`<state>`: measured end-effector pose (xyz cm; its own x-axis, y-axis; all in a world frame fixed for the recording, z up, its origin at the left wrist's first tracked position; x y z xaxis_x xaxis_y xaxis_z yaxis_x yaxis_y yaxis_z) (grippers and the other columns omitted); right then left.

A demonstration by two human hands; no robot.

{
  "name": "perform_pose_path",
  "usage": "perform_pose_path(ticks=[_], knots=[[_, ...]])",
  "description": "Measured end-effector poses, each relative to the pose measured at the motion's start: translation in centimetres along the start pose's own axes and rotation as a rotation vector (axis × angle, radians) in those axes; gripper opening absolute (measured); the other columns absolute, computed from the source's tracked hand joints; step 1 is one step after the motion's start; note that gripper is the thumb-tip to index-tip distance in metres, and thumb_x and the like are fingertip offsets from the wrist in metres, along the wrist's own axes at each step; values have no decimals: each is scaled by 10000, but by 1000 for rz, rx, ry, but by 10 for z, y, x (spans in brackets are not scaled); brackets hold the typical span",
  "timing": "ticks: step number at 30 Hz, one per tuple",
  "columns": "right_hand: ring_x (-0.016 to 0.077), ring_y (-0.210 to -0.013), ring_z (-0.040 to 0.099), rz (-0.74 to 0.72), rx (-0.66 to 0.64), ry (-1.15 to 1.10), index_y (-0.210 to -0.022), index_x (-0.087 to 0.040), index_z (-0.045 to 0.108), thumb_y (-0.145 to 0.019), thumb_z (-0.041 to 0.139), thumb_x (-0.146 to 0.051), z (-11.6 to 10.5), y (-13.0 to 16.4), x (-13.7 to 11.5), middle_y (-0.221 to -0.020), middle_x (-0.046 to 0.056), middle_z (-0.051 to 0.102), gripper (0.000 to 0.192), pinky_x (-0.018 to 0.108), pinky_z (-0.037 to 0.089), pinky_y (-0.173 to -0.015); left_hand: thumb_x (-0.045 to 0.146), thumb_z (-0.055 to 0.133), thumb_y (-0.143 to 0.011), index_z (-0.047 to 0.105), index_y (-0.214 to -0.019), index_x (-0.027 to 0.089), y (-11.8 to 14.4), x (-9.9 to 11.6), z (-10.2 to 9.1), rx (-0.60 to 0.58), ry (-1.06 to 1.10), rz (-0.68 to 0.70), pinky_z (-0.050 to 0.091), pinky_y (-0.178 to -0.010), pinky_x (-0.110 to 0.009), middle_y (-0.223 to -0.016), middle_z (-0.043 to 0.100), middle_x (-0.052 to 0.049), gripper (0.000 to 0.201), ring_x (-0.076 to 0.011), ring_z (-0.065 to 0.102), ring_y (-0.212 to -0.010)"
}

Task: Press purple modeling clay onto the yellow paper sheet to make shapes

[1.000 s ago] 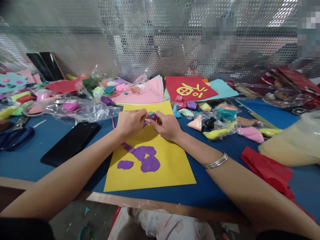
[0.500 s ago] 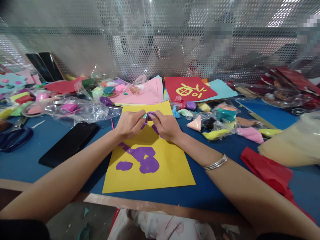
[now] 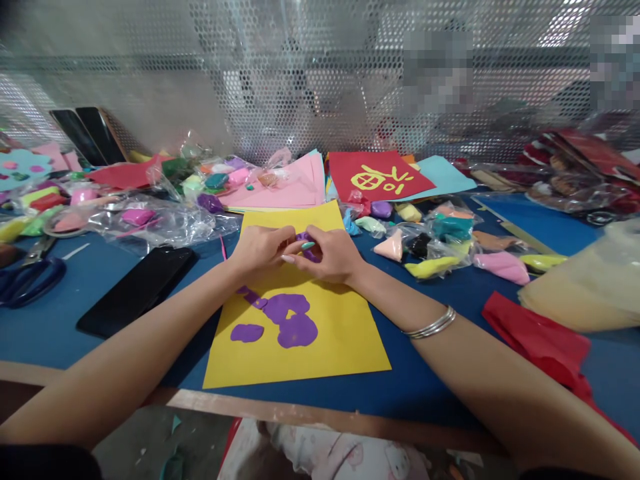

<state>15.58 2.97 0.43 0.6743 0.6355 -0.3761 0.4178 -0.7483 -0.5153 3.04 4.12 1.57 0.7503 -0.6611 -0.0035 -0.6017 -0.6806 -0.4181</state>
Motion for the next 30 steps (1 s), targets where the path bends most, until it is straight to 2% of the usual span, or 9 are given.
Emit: perform_pose_path(ticks=[4, 7, 9, 12, 16, 18, 23, 30], knots=[[82, -458, 405, -116, -36, -3, -627, -187, 447, -780, 367, -542, 1, 2, -7, -498, -22, 456, 394, 218, 258, -488, 607, 268, -817, 599, -709, 177, -1, 3, 3, -74, -28, 13, 152, -454, -239, -645, 653, -52, 553, -160, 563, -553], [92, -490, 450, -146, -22, 18, -673, -179, 530, -744, 434, -561, 2, 4, -11, -534, -2, 534, 401, 213, 290, -505, 560, 277, -838, 606, -714, 178, 0, 6, 6, -107, -27, 68, 147, -455, -242, -640, 649, -45, 519, -152, 552, -538], [93, -477, 443, -106, 4, 51, -640, -175, 534, -713, 472, -585, 2, 4, -10, -516, 2, 536, 421, 217, 293, -502, 499, 280, -860, 603, -714, 172, 1, 8, 7, -82, -13, 110, 149, -454, -245, -620, 636, -35, 482, -138, 539, -518], [94, -458, 432, -19, -2, 39, -615, -169, 519, -742, 421, -601, 4, 3, -7, -500, 6, 514, 461, 224, 286, -491, 437, 276, -872, 597, -686, 161, 2, 7, 6, 9, 8, 131, 138, -444, -249, -567, 610, -34, 463, -118, 507, -473], [102, -485, 479, 87, -1, -100, -759, -170, 538, -824, 314, -554, 7, 0, -1, -540, 0, 528, 449, 217, 297, -496, 385, 227, -887, 578, -621, 148, 1, 2, 0, 157, 20, 77, 162, -441, -240, -512, 591, -39, 500, -99, 468, -424], [105, -500, 500, 111, 12, -123, -794, -176, 521, -849, 287, -522, 8, -1, 1, -557, -2, 544, 421, 214, 299, -500, 376, 213, -890, 567, -600, 140, 0, 0, -2, 195, 2, 44, 168, -442, -241, -498, 588, -43, 515, -95, 460, -409], [99, -483, 491, 112, -8, -47, -684, -194, 439, -887, 236, -435, 8, -1, 1, -545, -8, 533, 375, 214, 273, -493, 382, 216, -888, 581, -587, 142, -2, -7, -1, 168, -74, -41, 154, -449, -257, -517, 609, -58, 530, -115, 501, -433], [96, -437, 411, 94, 14, 22, -608, -205, 356, -843, 318, -343, 6, 0, 1, -483, -27, 446, 275, 228, 223, -482, 447, 282, -871, 628, -604, 155, -5, -22, 5, 184, -123, -138, 143, -461, -261, -545, 630, -68, 525, -144, 551, -498]])
Point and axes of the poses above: each hand's wrist, its own y-axis away from the middle knuckle, its own z-axis out of the palm, x = y × z, the point moved 4 cm from there along -y, towards the middle knuckle
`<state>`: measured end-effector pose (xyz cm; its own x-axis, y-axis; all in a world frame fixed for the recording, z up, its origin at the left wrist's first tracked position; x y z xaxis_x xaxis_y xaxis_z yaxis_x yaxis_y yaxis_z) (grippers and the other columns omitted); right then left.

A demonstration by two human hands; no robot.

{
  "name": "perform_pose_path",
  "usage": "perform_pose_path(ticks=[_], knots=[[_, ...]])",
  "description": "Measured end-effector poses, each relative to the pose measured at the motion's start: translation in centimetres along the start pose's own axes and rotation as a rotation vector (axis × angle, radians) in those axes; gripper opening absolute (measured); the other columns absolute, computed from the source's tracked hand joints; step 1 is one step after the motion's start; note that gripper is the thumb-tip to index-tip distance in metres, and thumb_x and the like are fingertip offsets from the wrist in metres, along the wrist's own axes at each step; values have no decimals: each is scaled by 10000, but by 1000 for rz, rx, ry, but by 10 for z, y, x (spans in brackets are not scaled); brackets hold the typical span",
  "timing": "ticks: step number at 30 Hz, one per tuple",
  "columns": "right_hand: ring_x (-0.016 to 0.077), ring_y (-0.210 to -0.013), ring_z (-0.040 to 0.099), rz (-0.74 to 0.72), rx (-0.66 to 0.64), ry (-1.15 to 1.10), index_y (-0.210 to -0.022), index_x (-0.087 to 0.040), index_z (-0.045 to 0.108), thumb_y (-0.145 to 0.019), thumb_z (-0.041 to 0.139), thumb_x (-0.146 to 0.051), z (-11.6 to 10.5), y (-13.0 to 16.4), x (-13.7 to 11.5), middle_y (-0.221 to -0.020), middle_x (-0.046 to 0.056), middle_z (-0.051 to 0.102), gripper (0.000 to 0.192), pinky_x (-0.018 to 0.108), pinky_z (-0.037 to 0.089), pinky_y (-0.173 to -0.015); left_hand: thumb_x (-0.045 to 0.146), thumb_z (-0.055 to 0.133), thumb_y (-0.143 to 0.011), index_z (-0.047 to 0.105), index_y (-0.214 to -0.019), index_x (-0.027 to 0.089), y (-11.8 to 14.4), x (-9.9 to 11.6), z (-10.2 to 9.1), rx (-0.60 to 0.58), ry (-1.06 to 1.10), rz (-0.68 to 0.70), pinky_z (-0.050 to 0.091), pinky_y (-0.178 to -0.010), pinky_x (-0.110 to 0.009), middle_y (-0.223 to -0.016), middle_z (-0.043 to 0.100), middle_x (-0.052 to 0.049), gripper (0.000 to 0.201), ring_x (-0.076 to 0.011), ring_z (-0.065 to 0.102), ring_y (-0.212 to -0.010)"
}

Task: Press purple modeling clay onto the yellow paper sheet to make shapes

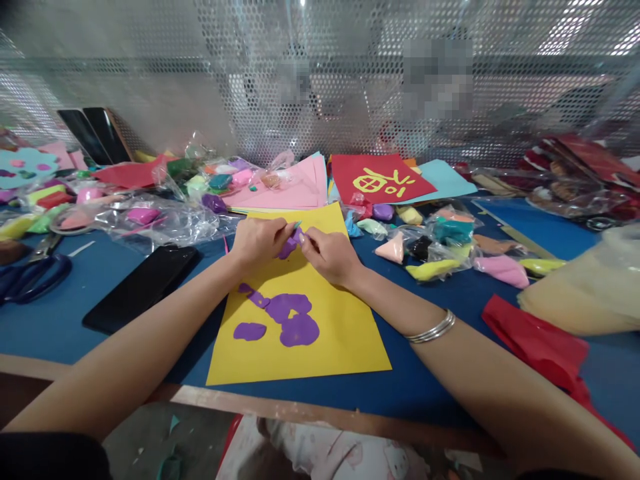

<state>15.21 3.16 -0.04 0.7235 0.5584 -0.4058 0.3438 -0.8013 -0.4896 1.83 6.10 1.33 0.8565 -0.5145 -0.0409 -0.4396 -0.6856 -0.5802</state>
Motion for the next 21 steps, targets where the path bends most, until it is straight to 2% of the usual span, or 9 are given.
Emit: perform_pose_path(ticks=[6, 8, 14, 21], knots=[[101, -445, 403, -29, 9, 18, -613, -207, 353, -847, 305, -356, -1, 1, 0, -480, -30, 416, 282, 229, 224, -489, 587, 369, -791, 651, -718, 212, 2, -17, -1, 42, 43, -194, 183, -467, -233, -616, 655, -25, 474, -140, 559, -540], [106, -449, 403, -24, 17, 21, -631, -208, 357, -855, 290, -364, -1, 1, 1, -484, -30, 416, 281, 230, 224, -490, 580, 347, -803, 648, -724, 206, 2, -18, -2, 52, 57, -211, 191, -470, -227, -608, 648, -22, 486, -126, 547, -533], [114, -478, 436, 2, 21, 9, -666, -213, 342, -879, 228, -417, -1, 0, 3, -512, -26, 446, 316, 224, 250, -500, 501, 292, -855, 612, -552, 145, 1, -5, -1, -32, 97, -7, 146, -452, -232, -492, 580, -35, 567, -88, 458, -448], [115, -502, 459, -43, -50, -18, -690, -206, 369, -864, 201, -483, -1, 1, 2, -545, -16, 469, 368, 224, 252, -500, 565, 268, -838, 584, -482, 138, 3, 6, -2, -20, 163, 132, 137, -443, -226, -421, 529, -32, 639, -82, 423, -401]])
Point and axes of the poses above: each hand's wrist, its own y-axis away from the middle knuckle, its own z-axis out of the palm, x = y × z, the point moved 4 cm from there along -y, towards the middle knuckle
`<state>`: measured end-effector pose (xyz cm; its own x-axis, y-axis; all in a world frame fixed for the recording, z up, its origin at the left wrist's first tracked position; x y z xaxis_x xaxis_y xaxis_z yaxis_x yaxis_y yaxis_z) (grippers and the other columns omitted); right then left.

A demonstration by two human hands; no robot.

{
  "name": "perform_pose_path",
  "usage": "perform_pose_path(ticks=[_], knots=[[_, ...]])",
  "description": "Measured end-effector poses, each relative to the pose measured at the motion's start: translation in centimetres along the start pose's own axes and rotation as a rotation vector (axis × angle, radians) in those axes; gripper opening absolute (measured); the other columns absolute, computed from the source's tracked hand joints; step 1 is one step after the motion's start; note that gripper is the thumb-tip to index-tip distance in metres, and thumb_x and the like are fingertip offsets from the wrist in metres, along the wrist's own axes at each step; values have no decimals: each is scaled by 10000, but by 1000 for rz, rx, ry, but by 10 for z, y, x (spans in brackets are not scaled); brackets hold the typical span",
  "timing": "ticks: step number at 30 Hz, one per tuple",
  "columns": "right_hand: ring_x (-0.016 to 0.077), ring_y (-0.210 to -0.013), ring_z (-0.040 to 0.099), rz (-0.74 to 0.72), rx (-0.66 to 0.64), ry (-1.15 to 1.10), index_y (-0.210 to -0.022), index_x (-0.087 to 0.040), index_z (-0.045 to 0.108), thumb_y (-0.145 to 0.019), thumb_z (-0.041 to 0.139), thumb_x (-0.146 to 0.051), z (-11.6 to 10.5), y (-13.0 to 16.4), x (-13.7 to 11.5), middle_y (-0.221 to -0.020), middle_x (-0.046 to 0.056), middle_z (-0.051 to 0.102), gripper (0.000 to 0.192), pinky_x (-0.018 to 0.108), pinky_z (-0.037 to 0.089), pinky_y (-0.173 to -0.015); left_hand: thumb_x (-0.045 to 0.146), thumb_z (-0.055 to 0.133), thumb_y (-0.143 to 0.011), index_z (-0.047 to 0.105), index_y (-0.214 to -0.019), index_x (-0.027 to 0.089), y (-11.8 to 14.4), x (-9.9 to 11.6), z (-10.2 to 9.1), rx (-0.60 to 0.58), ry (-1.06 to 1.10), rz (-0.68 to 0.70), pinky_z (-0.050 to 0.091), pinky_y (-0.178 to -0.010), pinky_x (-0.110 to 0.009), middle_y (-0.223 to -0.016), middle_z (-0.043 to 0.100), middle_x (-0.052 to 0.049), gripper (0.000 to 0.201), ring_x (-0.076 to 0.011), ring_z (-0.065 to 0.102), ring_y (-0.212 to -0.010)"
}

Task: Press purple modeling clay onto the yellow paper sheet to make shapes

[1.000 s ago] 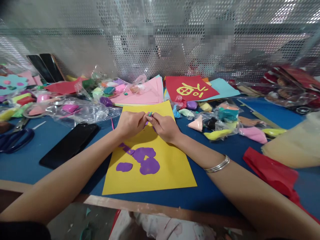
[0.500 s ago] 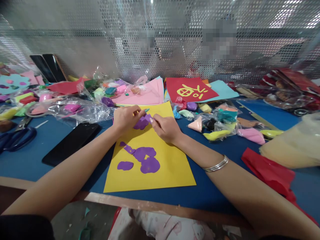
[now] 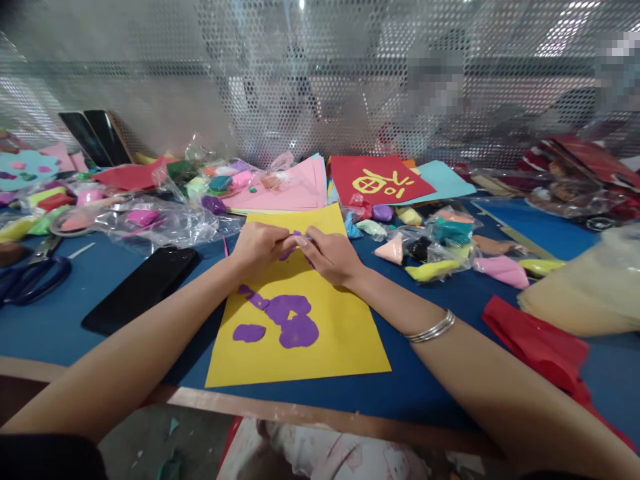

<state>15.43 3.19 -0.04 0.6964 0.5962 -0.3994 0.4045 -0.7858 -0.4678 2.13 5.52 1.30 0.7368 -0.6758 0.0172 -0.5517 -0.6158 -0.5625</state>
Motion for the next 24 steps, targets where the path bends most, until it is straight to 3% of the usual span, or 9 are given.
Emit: perform_pose_path(ticks=[4, 8, 13, 17, 24], knots=[[100, -467, 424, -55, -38, -14, -644, -202, 369, -812, 278, -557, 0, 1, -2, -506, -29, 437, 403, 221, 241, -490, 593, 263, -823, 579, -470, 140, 1, 1, 0, 40, 3, 47, 123, -435, -228, -435, 557, -44, 656, -91, 449, -401], [101, -469, 421, -44, 6, 21, -625, -200, 363, -823, 252, -553, -1, 0, -3, -496, -26, 423, 420, 223, 238, -489, 570, 267, -833, 580, -494, 144, 1, 4, -1, 33, 13, 87, 152, -434, -225, -451, 571, -42, 627, -98, 469, -405], [123, -543, 498, 49, 95, 7, -741, -196, 461, -857, 197, -523, -3, 0, 3, -580, -1, 528, 436, 226, 295, -527, 446, 253, -882, 617, -695, 159, 0, 12, -4, -37, -38, 38, 196, -451, -233, -531, 609, -38, 499, -123, 523, -464], [129, -581, 531, 94, 120, -46, -827, -192, 520, -841, 273, -544, -3, -1, 5, -616, 5, 575, 430, 222, 330, -541, 377, 273, -887, 596, -856, 165, 0, 17, -1, -97, -67, 46, 182, -447, -246, -633, 648, -40, 387, -137, 552, -508], [104, -533, 515, 138, 157, -180, -791, -187, 532, -822, 378, -518, -3, -2, 5, -580, -13, 574, 367, 204, 338, -516, 345, 265, -888, 594, -815, 175, 1, 16, 2, -93, -27, 75, 215, -460, -249, -666, 654, -35, 377, -130, 558, -533]])
Point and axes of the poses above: each hand's wrist, its own y-axis away from the middle knuckle, its own z-axis out of the palm, x = y × z, the point moved 4 cm from there along -y, towards the middle knuckle
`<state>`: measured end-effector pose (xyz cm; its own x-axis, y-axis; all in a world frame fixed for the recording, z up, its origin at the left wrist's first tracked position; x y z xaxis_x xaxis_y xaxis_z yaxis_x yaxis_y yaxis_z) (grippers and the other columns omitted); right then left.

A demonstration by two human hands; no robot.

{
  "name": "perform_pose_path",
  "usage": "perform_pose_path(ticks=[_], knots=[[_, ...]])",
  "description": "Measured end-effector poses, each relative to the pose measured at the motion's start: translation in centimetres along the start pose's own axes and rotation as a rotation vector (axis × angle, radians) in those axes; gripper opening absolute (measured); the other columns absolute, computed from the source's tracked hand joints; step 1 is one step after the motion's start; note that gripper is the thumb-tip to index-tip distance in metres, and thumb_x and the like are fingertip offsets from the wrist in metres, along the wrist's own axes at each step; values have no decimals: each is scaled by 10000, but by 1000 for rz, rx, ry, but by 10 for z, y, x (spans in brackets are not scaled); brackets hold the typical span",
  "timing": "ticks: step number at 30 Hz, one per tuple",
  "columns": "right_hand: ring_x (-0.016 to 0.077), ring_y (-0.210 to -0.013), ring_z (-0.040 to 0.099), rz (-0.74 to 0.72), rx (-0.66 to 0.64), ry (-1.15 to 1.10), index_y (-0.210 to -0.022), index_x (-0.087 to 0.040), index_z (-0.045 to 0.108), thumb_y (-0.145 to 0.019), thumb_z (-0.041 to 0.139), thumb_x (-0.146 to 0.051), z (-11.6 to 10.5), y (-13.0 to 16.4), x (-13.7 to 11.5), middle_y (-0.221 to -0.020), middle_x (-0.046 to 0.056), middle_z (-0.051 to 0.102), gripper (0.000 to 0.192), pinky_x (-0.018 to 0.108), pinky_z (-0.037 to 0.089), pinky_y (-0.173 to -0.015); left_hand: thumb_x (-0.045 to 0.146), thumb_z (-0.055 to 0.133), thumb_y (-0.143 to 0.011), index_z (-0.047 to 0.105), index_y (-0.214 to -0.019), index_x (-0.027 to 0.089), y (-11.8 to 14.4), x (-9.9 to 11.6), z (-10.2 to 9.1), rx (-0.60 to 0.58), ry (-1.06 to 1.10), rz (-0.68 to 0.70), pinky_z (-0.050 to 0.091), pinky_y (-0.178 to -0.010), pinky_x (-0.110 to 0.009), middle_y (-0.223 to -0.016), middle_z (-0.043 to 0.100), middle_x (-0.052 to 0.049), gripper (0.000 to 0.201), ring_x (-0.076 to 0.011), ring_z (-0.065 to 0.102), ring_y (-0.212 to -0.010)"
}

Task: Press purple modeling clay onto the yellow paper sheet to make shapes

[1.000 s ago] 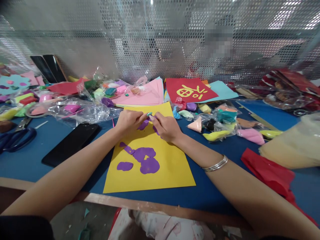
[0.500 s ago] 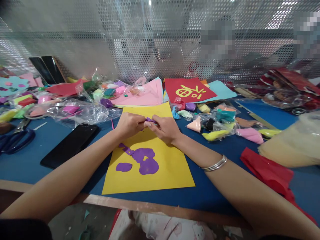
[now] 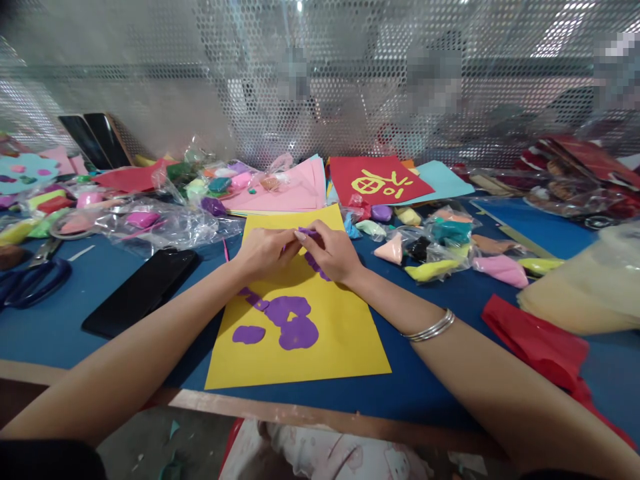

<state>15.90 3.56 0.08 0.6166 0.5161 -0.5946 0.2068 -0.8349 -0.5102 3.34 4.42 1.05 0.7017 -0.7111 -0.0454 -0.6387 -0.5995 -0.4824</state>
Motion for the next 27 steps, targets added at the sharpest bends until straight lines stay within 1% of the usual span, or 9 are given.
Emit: perform_pose_path(ticks=[4, 8, 12, 15, 17, 19, 21, 24, 27], knots=[[100, -510, 500, 30, 67, 9, -698, -183, 526, -834, 374, -493, -1, -1, 3, -555, -15, 550, 371, 211, 338, -515, 317, 303, -869, 599, -795, 173, 0, 1, 0, 10, 28, 14, 205, -454, -242, -670, 654, -31, 338, -107, 534, -504], [113, -530, 513, 60, 155, 52, -680, -184, 531, -832, 382, -489, -3, -2, 7, -565, -4, 559, 372, 226, 334, -529, 305, 357, -828, 593, -657, 158, 0, 0, -1, 29, 28, 4, 194, -454, -243, -582, 625, -30, 327, -99, 499, -469], [122, -527, 530, 104, 266, 60, -797, -187, 540, -856, 323, -479, -9, -5, 19, -583, -1, 567, 369, 243, 368, -550, 280, 401, -791, 591, -602, 155, 0, 0, -4, 41, 35, -9, 215, -457, -239, -574, 630, -25, 296, -100, 503, -472], [139, -575, 564, 136, 380, 45, -944, -172, 504, -857, 332, -456, -15, -7, 29, -669, 24, 592, 343, 268, 410, -580, 301, 359, -832, 633, -696, 162, 0, -1, -4, 55, 43, -25, 250, -467, -234, -690, 671, -37, 336, -111, 552, -534], [146, -643, 590, 85, 364, 23, -1024, -181, 486, -855, 354, -426, -15, -8, 28, -803, 49, 618, 325, 280, 440, -606, 309, 321, -862, 649, -850, 177, 0, -2, -2, 64, 49, -36, 278, -478, -229, -763, 682, -42, 354, -117, 582, -586], [156, -730, 608, 20, 320, 36, -1098, -207, 467, -863, 347, -391, -12, -7, 24, -949, 66, 619, 322, 290, 459, -634, 300, 313, -874, 622, -995, 186, 1, -3, -1, 72, 57, -37, 298, -484, -224, -781, 682, -46, 351, -117, 596, -610], [167, -805, 606, -49, 274, 82, -1126, -225, 468, -870, 332, -364, -9, -6, 16, -1032, 70, 607, 321, 296, 468, -653, 296, 333, -874, 607, -1045, 188, 1, -4, 1, 85, 70, -30, 310, -488, -222, -781, 679, -48, 340, -116, 601, -619], [179, -867, 590, -107, 221, 137, -1108, -225, 484, -866, 340, -335, -6, -3, 9, -1070, 73, 596, 302, 294, 469, -662, 326, 401, -856, 655, -943, 197, 1, -7, 2, 97, 86, -18, 328, -499, -220, -792, 680, -43, 298, -114, 604, -631], [179, -865, 582, -108, 202, 145, -1078, -215, 488, -847, 380, -316, -6, -3, 7, -1059, 72, 598, 274, 289, 464, -660, 370, 452, -830, 683, -817, 199, 1, -8, 2, 82, 82, -12, 325, -491, -220, -732, 672, -28, 288, -110, 590, -596]])
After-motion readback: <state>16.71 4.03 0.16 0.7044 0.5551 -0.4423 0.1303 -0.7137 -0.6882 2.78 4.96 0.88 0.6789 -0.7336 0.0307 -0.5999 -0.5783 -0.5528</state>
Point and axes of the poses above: each hand's wrist, its own y-axis away from the middle knuckle, its own z-axis out of the palm, x = y × z, the point moved 4 cm from there along -y, towards the middle knuckle
